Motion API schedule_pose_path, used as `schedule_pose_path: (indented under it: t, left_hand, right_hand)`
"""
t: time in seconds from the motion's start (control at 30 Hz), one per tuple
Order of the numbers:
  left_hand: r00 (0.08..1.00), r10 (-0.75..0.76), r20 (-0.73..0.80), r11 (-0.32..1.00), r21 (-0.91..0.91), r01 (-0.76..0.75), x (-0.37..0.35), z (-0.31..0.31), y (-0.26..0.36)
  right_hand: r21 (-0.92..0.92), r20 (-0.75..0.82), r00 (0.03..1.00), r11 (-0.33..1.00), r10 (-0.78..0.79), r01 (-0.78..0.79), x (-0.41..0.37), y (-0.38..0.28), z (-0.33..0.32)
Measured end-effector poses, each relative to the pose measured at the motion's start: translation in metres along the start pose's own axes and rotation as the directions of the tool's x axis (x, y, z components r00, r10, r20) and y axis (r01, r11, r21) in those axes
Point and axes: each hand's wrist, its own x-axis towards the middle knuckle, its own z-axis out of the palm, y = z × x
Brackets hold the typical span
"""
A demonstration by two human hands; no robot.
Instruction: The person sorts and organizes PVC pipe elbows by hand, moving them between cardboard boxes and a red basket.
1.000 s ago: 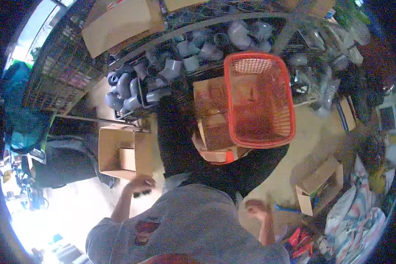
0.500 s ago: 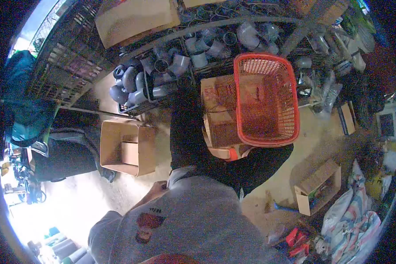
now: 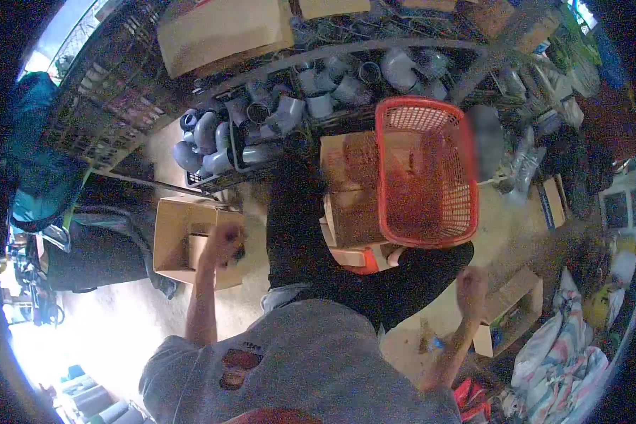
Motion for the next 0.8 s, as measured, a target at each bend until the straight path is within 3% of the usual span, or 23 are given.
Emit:
schedule_pose_path:
  t: [0.03, 0.07, 0.1, 0.13, 0.17, 0.2, 0.27, 0.3, 0.37, 0.4, 0.43, 0.47, 0.5, 0.53, 0.57, 0.6, 0.67, 0.7, 0.73, 0.77, 0.8]
  left_hand:
    - [0.992, 0.102, -0.077, 0.988, -0.105, -0.110, 0.022, -0.001, 0.027]
    - [0.967, 0.191, -0.166, 0.954, -0.200, -0.223, 0.041, 0.001, 0.055]
    - [0.957, 0.261, -0.126, 0.901, -0.324, -0.289, 0.054, 0.001, 0.095]
    - [0.937, 0.338, -0.093, 0.828, -0.443, -0.343, 0.066, 0.004, 0.134]
    - [0.895, 0.447, 0.020, 0.754, -0.546, -0.365, 0.077, 0.013, 0.163]
    - [0.822, 0.558, 0.114, 0.670, -0.647, -0.365, 0.089, 0.025, 0.190]
    - [0.674, 0.716, 0.183, 0.605, -0.645, -0.467, 0.102, 0.050, 0.241]
    - [0.676, 0.713, 0.186, 0.608, -0.644, -0.464, 0.112, 0.061, 0.251]
    - [0.664, 0.747, 0.036, 0.600, -0.468, -0.649, 0.136, 0.078, 0.262]
    - [0.749, 0.657, 0.087, 0.727, -0.338, -0.598, 0.160, 0.080, 0.247]
    - [0.791, 0.612, -0.024, 0.722, -0.392, -0.570, 0.200, 0.095, 0.223]
    - [0.898, 0.434, -0.075, 0.824, -0.370, -0.429, 0.236, 0.101, 0.206]
    - [0.890, 0.427, -0.159, 0.865, -0.216, -0.453, 0.275, 0.102, 0.186]
    - [0.870, 0.452, -0.199, 0.881, -0.051, -0.470, 0.313, 0.103, 0.167]
    - [0.855, 0.452, -0.254, 0.879, -0.040, -0.476, 0.357, 0.111, 0.141]
    - [0.912, 0.353, -0.210, 0.936, 0.088, -0.342, 0.383, 0.107, 0.139]
    - [0.905, 0.336, -0.259, 0.931, 0.236, -0.278, 0.450, 0.119, 0.111]
    - [0.907, 0.343, -0.246, 0.928, 0.238, -0.286, 0.467, 0.122, 0.106]
    - [0.898, 0.373, -0.233, 0.869, 0.427, -0.250, 0.481, 0.125, 0.104]
    - [0.891, 0.401, -0.215, 0.775, 0.598, -0.204, 0.492, 0.127, 0.101]
    - [0.893, 0.401, -0.206, 0.774, 0.597, -0.210, 0.496, 0.127, 0.100]
  right_hand:
    - [0.053, 0.021, 0.994, 0.993, 0.104, -0.105, 0.021, -0.059, -0.030]
    - [0.320, -0.045, 0.999, 0.947, -0.002, 0.016, 0.036, -0.084, -0.026]
    - [0.555, -0.138, 0.987, 0.818, -0.088, 0.151, 0.047, -0.105, -0.020]
    - [0.720, -0.105, 0.975, 0.661, -0.196, 0.210, 0.054, -0.135, -0.009]
    - [0.741, -0.035, 0.933, 0.617, -0.359, 0.265, 0.056, -0.180, -0.012]
    - [0.715, -0.143, 0.843, 0.534, -0.519, 0.451, 0.061, -0.213, 0.002]
    - [0.539, -0.131, 0.775, 0.612, -0.618, 0.579, 0.074, -0.241, 0.024]
    - [0.476, -0.121, 0.751, 0.626, -0.649, 0.617, 0.082, -0.244, 0.033]
    - [0.755, 0.029, 0.832, 0.558, -0.553, 0.345, 0.101, -0.227, 0.068]
    - [0.856, 0.041, 0.905, 0.481, -0.424, 0.187, 0.108, -0.203, 0.093]
    - [0.930, 0.074, 0.954, 0.366, -0.291, 0.040, 0.109, -0.180, 0.109]
    - [0.966, 0.160, 0.984, 0.216, -0.081, -0.140, 0.103, -0.177, 0.101]
    - [0.959, 0.279, 0.954, 0.025, 0.115, -0.283, 0.096, -0.175, 0.094]
    - [0.977, 0.212, 0.957, -0.029, 0.197, -0.211, 0.100, -0.149, 0.114]
    - [0.978, 0.207, 0.957, -0.007, 0.202, -0.209, 0.099, -0.146, 0.106]
    - [0.978, 0.200, 0.958, 0.015, 0.208, -0.208, 0.100, -0.147, 0.094]
    - [0.934, 0.290, 0.934, -0.274, 0.210, -0.228, 0.103, -0.140, 0.085]
    - [0.933, 0.219, 0.974, -0.305, 0.051, -0.194, 0.099, -0.119, 0.094]
    - [0.932, 0.218, 0.974, -0.309, 0.065, -0.188, 0.101, -0.109, 0.092]
    - [0.993, 0.117, 0.991, -0.033, 0.063, -0.115, 0.104, -0.100, 0.088]
    - [0.968, 0.024, 0.999, 0.250, 0.028, -0.030, 0.105, -0.100, 0.081]
